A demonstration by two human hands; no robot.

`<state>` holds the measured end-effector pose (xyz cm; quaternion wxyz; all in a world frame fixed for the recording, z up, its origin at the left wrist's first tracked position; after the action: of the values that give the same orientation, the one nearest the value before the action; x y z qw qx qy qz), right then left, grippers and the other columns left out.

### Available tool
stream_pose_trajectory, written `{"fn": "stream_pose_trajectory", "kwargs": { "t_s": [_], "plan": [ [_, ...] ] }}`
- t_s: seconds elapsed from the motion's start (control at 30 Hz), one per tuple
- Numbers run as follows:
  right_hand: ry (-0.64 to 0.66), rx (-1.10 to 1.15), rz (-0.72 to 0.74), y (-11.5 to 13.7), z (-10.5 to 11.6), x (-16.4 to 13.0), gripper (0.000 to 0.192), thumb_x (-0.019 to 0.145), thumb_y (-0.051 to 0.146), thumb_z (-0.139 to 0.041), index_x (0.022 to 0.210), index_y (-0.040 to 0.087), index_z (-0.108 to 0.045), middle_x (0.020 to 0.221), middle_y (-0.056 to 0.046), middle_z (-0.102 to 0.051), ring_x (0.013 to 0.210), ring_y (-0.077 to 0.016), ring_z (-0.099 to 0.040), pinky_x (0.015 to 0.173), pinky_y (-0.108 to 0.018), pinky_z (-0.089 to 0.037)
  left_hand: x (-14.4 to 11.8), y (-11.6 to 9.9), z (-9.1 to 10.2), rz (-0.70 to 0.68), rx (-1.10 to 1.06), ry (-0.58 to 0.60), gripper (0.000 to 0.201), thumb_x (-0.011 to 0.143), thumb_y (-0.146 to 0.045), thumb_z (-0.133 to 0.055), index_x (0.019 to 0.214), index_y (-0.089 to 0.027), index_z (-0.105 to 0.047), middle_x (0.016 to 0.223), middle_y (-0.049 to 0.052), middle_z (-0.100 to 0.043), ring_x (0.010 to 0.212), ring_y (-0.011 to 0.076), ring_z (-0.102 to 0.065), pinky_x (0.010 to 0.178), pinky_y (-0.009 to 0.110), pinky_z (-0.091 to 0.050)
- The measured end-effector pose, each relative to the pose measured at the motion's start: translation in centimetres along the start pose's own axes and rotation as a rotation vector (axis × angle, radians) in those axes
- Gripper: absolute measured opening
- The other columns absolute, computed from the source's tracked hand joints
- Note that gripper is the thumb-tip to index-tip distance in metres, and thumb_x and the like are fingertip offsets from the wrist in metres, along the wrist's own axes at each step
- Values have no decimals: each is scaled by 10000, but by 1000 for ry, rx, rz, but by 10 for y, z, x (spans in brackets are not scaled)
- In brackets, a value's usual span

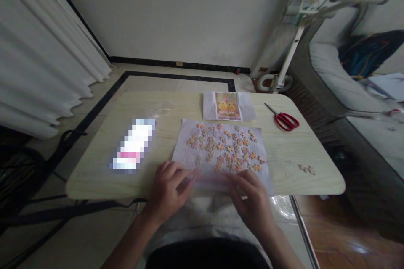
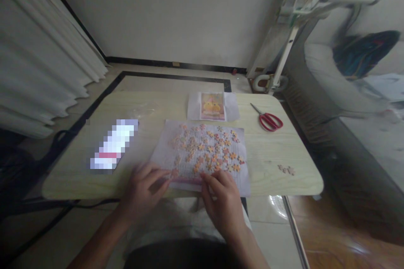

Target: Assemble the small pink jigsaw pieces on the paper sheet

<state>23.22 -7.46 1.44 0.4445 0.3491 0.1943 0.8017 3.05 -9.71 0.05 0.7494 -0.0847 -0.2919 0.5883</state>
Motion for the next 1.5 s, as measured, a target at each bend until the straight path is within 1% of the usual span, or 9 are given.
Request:
{"fn": "stream_pose_trajectory", "kwargs": {
  "t_s": [0.13, 0.23, 0.5, 0.7, 0.87, 1.07, 1.2, 1.33, 1.5],
  "plan": [
    [-26, -27, -24, -15, 10, -3, 182, 913, 154, -543, 1028, 166, -683, 823, -64, -607, 738, -175, -595, 650, -309, -511, -3, -3, -2, -66, -8, 14, 256, 879, -282, -630, 1130, -257, -674, 846, 43, -584, 834, 210, -522, 755, 368, -404],
    [-40, -38, -40, -22, 13, -6, 184, 919, 163, -532, 1032, 177, -677, 819, -59, -602, 733, -173, -600, 639, -304, -514, -5, -4, -6, -102, 4, 43, 321, 862, -296, -658, 1181, -257, -657, 828, 39, -570, 823, 212, -507, 738, 367, -401],
    [-16, 0, -70, -23, 8, -9, 183, 918, 169, -529, 1023, 171, -680, 834, -68, -602, 740, -178, -612, 631, -304, -531, -4, -2, -12, -100, 12, 61, 243, 896, -255, -618, 1130, -282, -679, 801, 31, -560, 806, 205, -490, 716, 351, -388],
    [-14, 29, -84, -26, 8, -12, 183, 914, 163, -529, 1011, 174, -683, 845, -72, -597, 744, -181, -610, 623, -302, -533, -4, 0, -11, -88, 10, 44, 239, 891, -247, -623, 1121, -274, -681, 795, 28, -558, 801, 203, -498, 710, 346, -385],
    [-10, 9, -76, -28, 9, -12, 185, 913, 159, -524, 1022, 172, -673, 841, -71, -601, 729, -176, -606, 628, -304, -529, -3, -2, -5, -69, -45, 12, 218, 890, -207, -606, 1093, -248, -676, 829, 32, -584, 823, 200, -513, 750, 359, -395],
    [102, -84, 14, -19, 6, -3, 185, 914, 165, -526, 1023, 178, -675, 835, -85, -627, 769, -212, -598, 657, -341, -526, -2, -3, -2, -58, -23, -19, 197, 893, -170, -577, 1046, -249, -674, 844, 28, -604, 825, 200, -525, 762, 370, -391],
    [176, -118, 65, -13, 1, 3, 170, 927, 220, -538, 1000, 197, -691, 828, -85, -634, 772, -220, -591, 657, -348, -519, -1, -5, -1, -92, 3, -43, 184, 898, -164, -563, 1044, -232, -653, 937, 42, -622, 915, 213, -530, 815, 385, -396],
    [212, -136, 62, -15, -4, 5, 165, 925, 241, -550, 996, 198, -692, 845, -88, -634, 790, -223, -596, 674, -353, -520, 0, -6, -1, -106, 49, -66, 175, 901, -175, -556, 1060, -201, -622, 1049, 67, -633, 1024, 235, -525, 892, 415, -392],
    [204, -138, 81, -17, -6, 5, 180, 927, 262, -553, 1037, 201, -682, 885, -89, -644, 812, -218, -605, 692, -346, -524, 1, -7, -2, -107, 74, -62, 177, 902, -200, -551, 1069, -200, -610, 1057, 71, -657, 1041, 246, -543, 902, 430, -406]
  ]
}}
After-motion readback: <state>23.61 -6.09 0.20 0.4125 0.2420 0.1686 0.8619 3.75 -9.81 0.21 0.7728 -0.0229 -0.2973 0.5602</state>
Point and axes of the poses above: each hand's wrist, its own x-axis towards the middle knuckle, its own z-axis out of the back of the hand, y = z × x, the point moved 8 cm from there along x, towards the middle knuckle
